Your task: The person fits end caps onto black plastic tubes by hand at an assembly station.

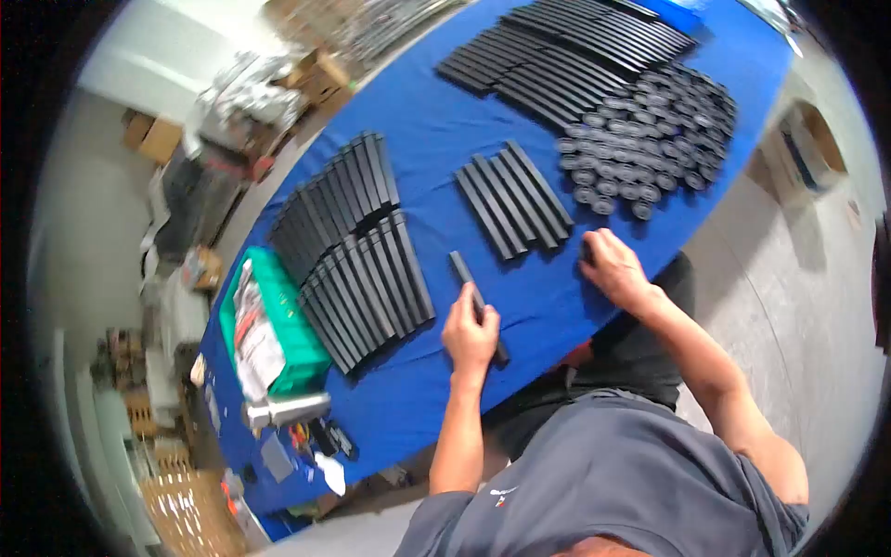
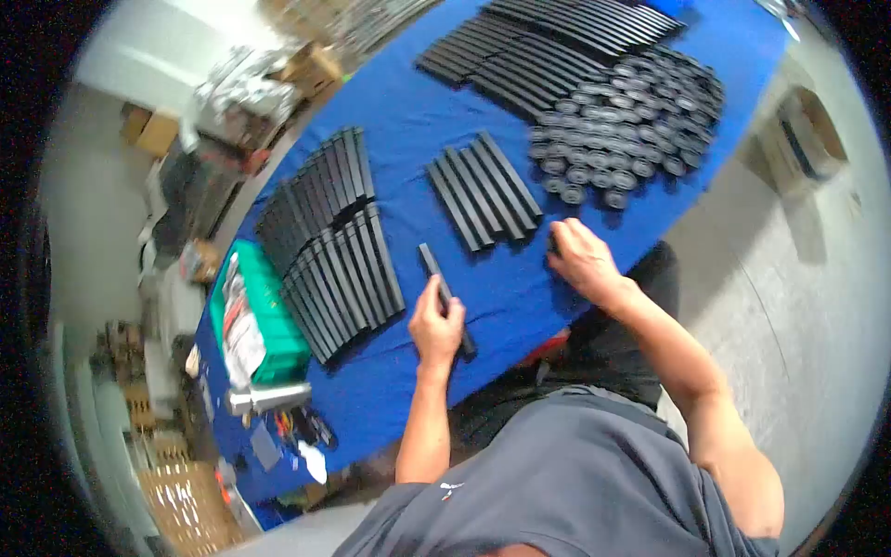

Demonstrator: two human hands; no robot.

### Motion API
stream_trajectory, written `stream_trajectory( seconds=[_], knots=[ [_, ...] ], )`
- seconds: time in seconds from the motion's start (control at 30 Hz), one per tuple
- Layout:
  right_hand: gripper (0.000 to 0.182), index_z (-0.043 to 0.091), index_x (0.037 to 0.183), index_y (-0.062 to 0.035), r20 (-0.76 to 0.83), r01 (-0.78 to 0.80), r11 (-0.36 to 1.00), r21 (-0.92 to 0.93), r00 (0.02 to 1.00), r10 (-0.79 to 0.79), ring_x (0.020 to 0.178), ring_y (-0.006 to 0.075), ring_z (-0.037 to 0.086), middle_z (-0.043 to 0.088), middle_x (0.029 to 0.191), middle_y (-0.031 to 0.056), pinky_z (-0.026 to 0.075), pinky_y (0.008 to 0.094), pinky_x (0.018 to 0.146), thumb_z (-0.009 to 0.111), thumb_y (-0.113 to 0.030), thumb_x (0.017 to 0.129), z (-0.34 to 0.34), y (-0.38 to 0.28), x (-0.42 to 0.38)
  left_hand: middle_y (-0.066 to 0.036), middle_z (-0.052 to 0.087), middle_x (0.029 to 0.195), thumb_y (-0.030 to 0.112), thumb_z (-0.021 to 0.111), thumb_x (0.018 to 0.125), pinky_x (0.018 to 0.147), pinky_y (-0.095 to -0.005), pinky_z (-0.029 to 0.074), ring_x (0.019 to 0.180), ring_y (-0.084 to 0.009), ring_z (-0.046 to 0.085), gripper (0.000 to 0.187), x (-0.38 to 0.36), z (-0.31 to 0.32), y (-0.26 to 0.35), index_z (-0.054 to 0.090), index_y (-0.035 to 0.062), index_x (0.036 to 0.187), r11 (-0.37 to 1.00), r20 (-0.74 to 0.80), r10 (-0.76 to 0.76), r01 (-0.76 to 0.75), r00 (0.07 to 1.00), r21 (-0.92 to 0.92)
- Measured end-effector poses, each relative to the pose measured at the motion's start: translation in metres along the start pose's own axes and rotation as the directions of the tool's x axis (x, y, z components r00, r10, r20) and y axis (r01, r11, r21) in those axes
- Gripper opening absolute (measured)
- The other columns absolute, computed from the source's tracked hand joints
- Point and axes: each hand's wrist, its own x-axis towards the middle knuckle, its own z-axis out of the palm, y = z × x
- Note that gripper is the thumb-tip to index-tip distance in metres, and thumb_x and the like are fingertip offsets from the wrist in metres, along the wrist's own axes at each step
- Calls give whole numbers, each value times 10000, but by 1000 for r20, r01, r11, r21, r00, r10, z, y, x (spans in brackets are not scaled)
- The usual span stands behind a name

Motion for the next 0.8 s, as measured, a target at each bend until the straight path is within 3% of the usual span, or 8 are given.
stream_trajectory(
  seconds=[0.1,0.23,0.3,0.37,0.43,0.57,0.67,0.8],
  knots=[
    [489,506,1209,4,71,-45,999,0,996,45,1030,422,591,568,1048,209,504,483,881,773,-99,812,7,8,5,-171,716,1053,176,740,825,771,-412,576,855,-315,716,544,0,-5,-2,630,45,1341,997,105,-67,63,992,37],
    [868,338,1503,21,-46,-44,999,22,998,45,1129,456,571,532,1276,264,501,480,958,821,-71,788,-12,-17,-1,-159,692,1033,296,768,836,809,-457,568,919,-358,698,624,3,-16,10,592,98,1401,988,190,-125,105,974,112],
    [848,354,1502,5,-92,-71,997,24,993,73,1075,408,606,533,1292,246,527,458,912,818,-62,795,-16,-35,-6,-149,675,977,318,777,838,793,-469,563,912,-356,690,645,2,-17,12,578,106,1414,987,178,-120,99,977,125],
    [686,471,1428,4,-56,36,974,223,998,-24,896,244,654,603,1186,198,554,343,766,799,-61,828,-27,-60,-8,-146,671,968,326,777,839,791,-477,560,912,-354,687,655,0,-15,9,568,111,1421,989,183,-114,94,977,114],
    [526,543,1340,32,251,-192,779,597,967,47,824,169,650,661,1040,122,547,317,710,772,-76,879,-21,-79,-9,-151,669,964,298,760,843,795,-490,561,907,-360,689,656,0,-12,8,549,115,1436,985,198,-137,113,970,130],
    [364,571,1267,56,607,-592,319,740,792,63,804,118,639,673,956,77,539,267,670,696,-87,956,34,-90,-8,-197,690,1089,237,737,834,848,-492,568,971,-395,694,693,-3,-19,4,501,81,1466,983,225,-155,127,962,133],
    [424,538,1299,82,622,-606,231,761,783,6,825,132,645,672,970,90,557,284,675,710,-96,954,53,-92,-7,-230,674,1182,192,733,809,880,-498,560,1015,-419,683,771,-17,-37,0,433,37,1503,979,283,-157,112,946,170],
    [544,492,1388,60,688,-672,204,712,725,-13,879,156,660,659,1054,105,584,303,714,748,-92,934,64,-89,-10,-173,649,1055,57,693,792,836,-421,555,944,-355,682,535,-30,-75,16,610,30,1320,990,364,-140,127,921,59]
  ],
)
